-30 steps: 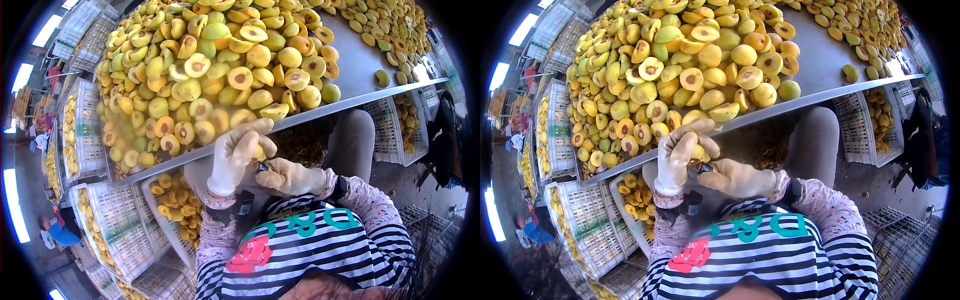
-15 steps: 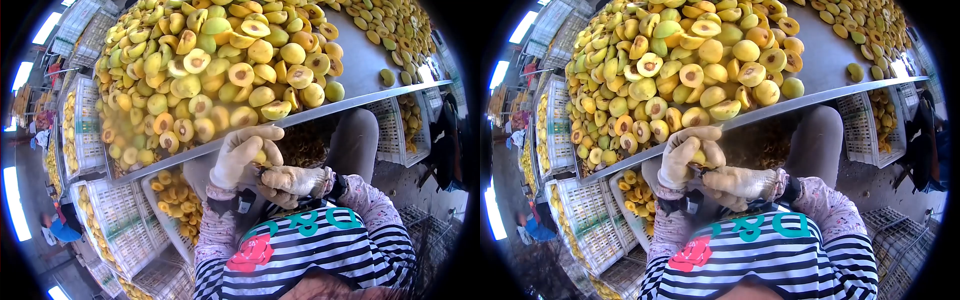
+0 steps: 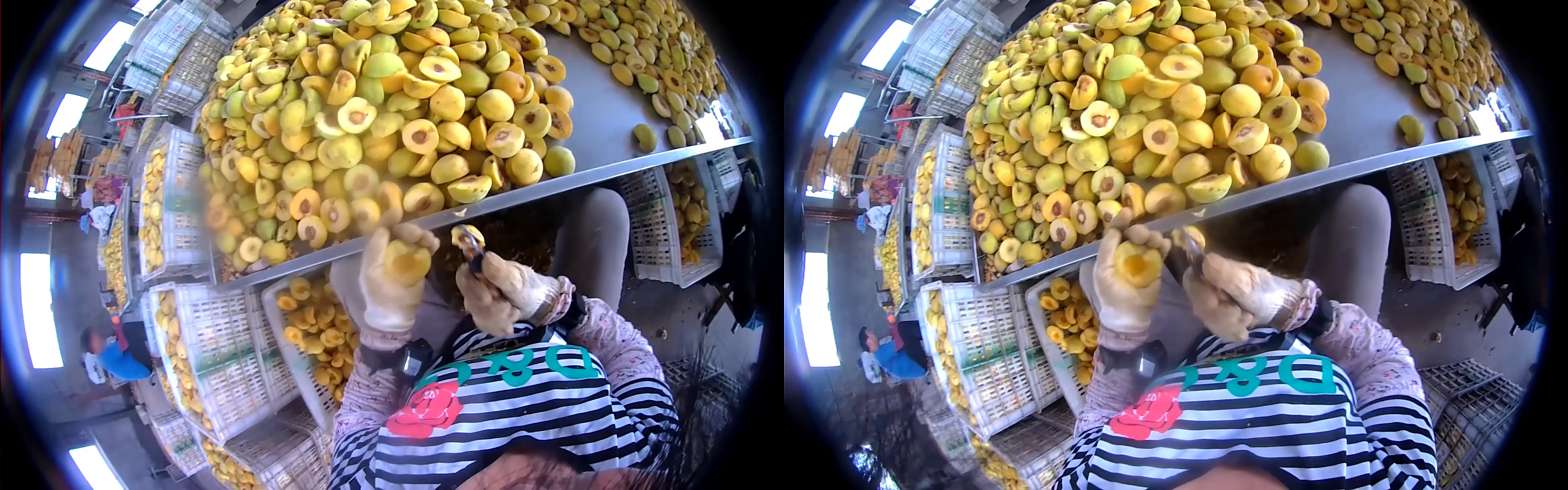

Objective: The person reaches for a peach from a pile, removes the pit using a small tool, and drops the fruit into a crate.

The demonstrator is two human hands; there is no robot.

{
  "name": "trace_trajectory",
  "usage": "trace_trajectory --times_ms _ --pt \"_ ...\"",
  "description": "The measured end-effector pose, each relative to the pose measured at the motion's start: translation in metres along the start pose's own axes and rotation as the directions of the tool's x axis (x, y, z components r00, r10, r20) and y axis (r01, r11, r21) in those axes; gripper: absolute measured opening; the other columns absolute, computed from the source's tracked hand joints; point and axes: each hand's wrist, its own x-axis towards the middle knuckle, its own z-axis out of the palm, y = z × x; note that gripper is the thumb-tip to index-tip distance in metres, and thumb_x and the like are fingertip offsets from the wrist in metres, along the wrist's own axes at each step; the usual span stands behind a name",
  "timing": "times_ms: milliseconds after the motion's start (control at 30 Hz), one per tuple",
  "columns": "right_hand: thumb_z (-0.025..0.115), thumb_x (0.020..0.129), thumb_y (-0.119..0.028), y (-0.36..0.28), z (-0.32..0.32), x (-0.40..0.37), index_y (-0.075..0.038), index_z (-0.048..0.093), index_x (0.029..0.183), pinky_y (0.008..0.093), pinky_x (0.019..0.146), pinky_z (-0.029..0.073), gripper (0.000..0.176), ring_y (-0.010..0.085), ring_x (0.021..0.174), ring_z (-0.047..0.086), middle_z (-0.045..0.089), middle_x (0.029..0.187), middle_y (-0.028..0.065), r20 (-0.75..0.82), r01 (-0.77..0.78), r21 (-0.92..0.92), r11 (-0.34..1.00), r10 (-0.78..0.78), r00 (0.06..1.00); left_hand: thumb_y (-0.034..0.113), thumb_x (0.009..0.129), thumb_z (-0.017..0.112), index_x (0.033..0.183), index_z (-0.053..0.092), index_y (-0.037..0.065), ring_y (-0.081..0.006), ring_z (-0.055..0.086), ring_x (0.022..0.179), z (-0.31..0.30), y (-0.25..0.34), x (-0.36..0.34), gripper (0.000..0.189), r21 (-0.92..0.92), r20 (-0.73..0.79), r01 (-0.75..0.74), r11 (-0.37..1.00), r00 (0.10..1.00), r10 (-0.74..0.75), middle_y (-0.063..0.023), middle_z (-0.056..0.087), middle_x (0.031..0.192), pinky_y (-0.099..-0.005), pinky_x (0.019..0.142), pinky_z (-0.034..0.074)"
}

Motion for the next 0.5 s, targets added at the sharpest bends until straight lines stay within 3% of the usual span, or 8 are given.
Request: trace_trajectory --times_ms 67,100,133,167,233,333,433,500 --pt "0.049 0.104 -0.041 0.006 -0.003 0.008 -0.012 0.048 0.080 0.0256 0.041 0.030 0.038 0.0112 0.044 0.038 0.042 0.056 -0.0024 -0.457 -0.101 -0.210 0.972 -0.006 0.889 0.027 0.108 0.038 0.126 0.057 -0.003 -0.0259 0.066 0.080 -0.015 0.029 -0.023 0.040 0.405 0.008 -0.228 0.885 0.969 0.245 -0.0136 0.069 0.089 -0.0377 0.077 0.056" --pt "0.043 0.106 -0.041 0.002 0.005 0.008 -0.009 0.049 0.087 0.0275 0.041 0.031 0.037 0.0125 0.044 0.037 0.041 0.056 0.0011 -0.549 -0.108 -0.149 0.983 0.008 0.836 0.026 0.107 0.044 0.124 0.059 -0.005 -0.0234 0.068 0.080 -0.029 0.053 -0.031 0.038 0.773 0.247 -0.414 0.482 0.895 0.372 -0.0164 0.071 0.090 -0.0303 0.071 0.056" --pt "0.045 0.106 -0.039 0.003 0.006 0.005 -0.009 0.049 0.087 0.0275 0.041 0.031 0.036 0.0120 0.044 0.036 0.041 0.056 0.0010 -0.505 -0.064 -0.217 0.974 -0.056 0.861 0.019 0.104 0.051 0.115 0.065 -0.005 -0.0212 0.069 0.080 -0.041 0.068 -0.037 0.031 0.822 0.074 -0.249 0.512 0.939 0.337 -0.0177 0.072 0.090 -0.0272 0.068 0.055" --pt "0.046 0.106 -0.038 0.007 0.008 0.004 -0.009 0.049 0.088 0.0275 0.040 0.031 0.034 0.0115 0.043 0.035 0.042 0.056 0.0009 -0.453 -0.026 -0.280 0.960 -0.108 0.885 0.012 0.098 0.058 0.107 0.070 -0.005 -0.0235 0.070 0.088 -0.063 0.087 -0.040 0.022 0.973 0.224 -0.228 -0.027 0.912 0.345 -0.0171 0.072 0.098 -0.0310 0.076 0.055" --pt "0.049 0.105 -0.038 0.007 0.011 0.008 -0.011 0.049 0.089 0.0272 0.040 0.030 0.031 0.0117 0.043 0.035 0.042 0.056 0.0010 -0.464 0.034 -0.268 0.963 -0.160 0.871 0.009 0.095 0.058 0.108 0.071 -0.002 -0.0262 0.069 0.098 -0.071 0.111 -0.042 0.021 0.865 0.401 -0.227 -0.448 0.849 0.345 -0.0170 0.071 0.109 -0.0343 0.087 0.053" --pt "0.050 0.104 -0.040 0.007 0.005 0.019 -0.013 0.048 0.089 0.0276 0.039 0.029 0.032 0.0127 0.043 0.036 0.043 0.059 0.0008 -0.615 -0.004 -0.208 0.978 -0.127 0.778 0.007 0.089 0.062 0.107 0.072 0.003 -0.0341 0.068 0.102 -0.052 0.103 -0.018 0.021 0.934 0.349 -0.273 -0.231 0.836 0.423 -0.0192 0.070 0.112 -0.0390 0.095 0.052" --pt "0.051 0.103 -0.041 0.014 0.016 0.014 -0.013 0.047 0.089 0.0283 0.042 0.031 0.031 0.0123 0.044 0.035 0.041 0.059 0.0001 -0.532 0.131 -0.405 0.905 -0.350 0.771 0.010 0.091 0.060 0.114 0.070 0.005 -0.0351 0.062 0.115 -0.056 0.093 0.033 0.026 0.778 0.580 -0.430 -0.459 0.772 0.260 -0.0161 0.068 0.120 -0.0402 0.102 0.048" --pt "0.052 0.102 -0.039 0.007 0.010 0.011 -0.013 0.047 0.090 0.0281 0.042 0.031 0.030 0.0116 0.045 0.036 0.041 0.060 -0.0004 -0.584 0.077 -0.185 0.980 -0.172 0.793 0.011 0.090 0.060 0.123 0.067 0.009 -0.0341 0.059 0.117 -0.040 0.088 0.057 0.034 0.695 0.601 -0.467 -0.546 0.795 0.085 -0.0141 0.066 0.125 -0.0422 0.103 0.047"
